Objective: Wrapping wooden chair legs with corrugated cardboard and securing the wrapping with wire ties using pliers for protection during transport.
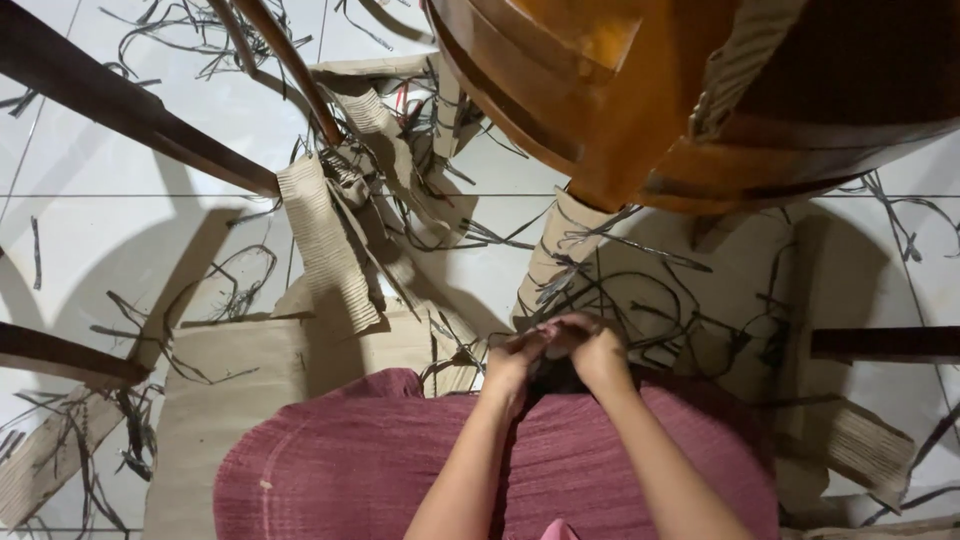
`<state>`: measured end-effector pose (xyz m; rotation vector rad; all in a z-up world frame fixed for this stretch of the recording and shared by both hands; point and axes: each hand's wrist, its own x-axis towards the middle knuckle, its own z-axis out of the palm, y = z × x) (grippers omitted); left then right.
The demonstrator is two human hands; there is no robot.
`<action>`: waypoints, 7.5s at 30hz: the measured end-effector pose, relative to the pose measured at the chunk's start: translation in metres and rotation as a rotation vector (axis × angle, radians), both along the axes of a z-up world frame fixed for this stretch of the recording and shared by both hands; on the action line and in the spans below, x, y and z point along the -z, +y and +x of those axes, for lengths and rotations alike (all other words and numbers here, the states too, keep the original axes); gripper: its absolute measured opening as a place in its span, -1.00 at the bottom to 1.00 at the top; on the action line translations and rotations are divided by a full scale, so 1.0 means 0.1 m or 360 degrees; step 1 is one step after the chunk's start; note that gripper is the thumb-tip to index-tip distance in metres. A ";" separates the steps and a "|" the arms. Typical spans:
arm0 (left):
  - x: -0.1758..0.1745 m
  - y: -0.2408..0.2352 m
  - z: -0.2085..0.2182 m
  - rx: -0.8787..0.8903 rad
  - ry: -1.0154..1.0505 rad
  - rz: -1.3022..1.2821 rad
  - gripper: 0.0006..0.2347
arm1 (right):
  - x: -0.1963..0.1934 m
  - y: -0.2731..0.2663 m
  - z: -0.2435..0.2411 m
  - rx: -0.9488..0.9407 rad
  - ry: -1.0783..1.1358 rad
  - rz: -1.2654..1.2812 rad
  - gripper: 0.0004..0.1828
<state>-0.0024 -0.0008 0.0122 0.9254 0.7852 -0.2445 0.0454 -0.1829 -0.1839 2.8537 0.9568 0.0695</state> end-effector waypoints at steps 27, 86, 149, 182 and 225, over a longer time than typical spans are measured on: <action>0.42 0.06 -0.17 0.0529 0.0155 0.0633 -0.63 | -2.41 0.77 0.06 0.1337 0.1353 0.0527 -0.40; -0.06 -0.09 0.04 -0.0378 -0.0024 -0.0242 -0.76 | -2.08 0.34 -0.07 0.0913 0.1180 0.0584 -0.79; 0.82 0.39 -0.09 -0.0477 -0.0088 -0.0410 -0.83 | -1.45 1.04 -0.06 0.1077 0.1003 0.1013 -0.73; 0.80 0.30 -0.12 -0.0459 -0.0102 -0.0006 -0.76 | -2.06 1.55 -0.33 0.0952 0.0855 0.1969 -0.78; 0.61 0.48 -0.17 -0.0500 -0.0210 0.0718 -0.88 | -2.00 1.45 0.07 0.1100 0.1303 0.1614 -0.79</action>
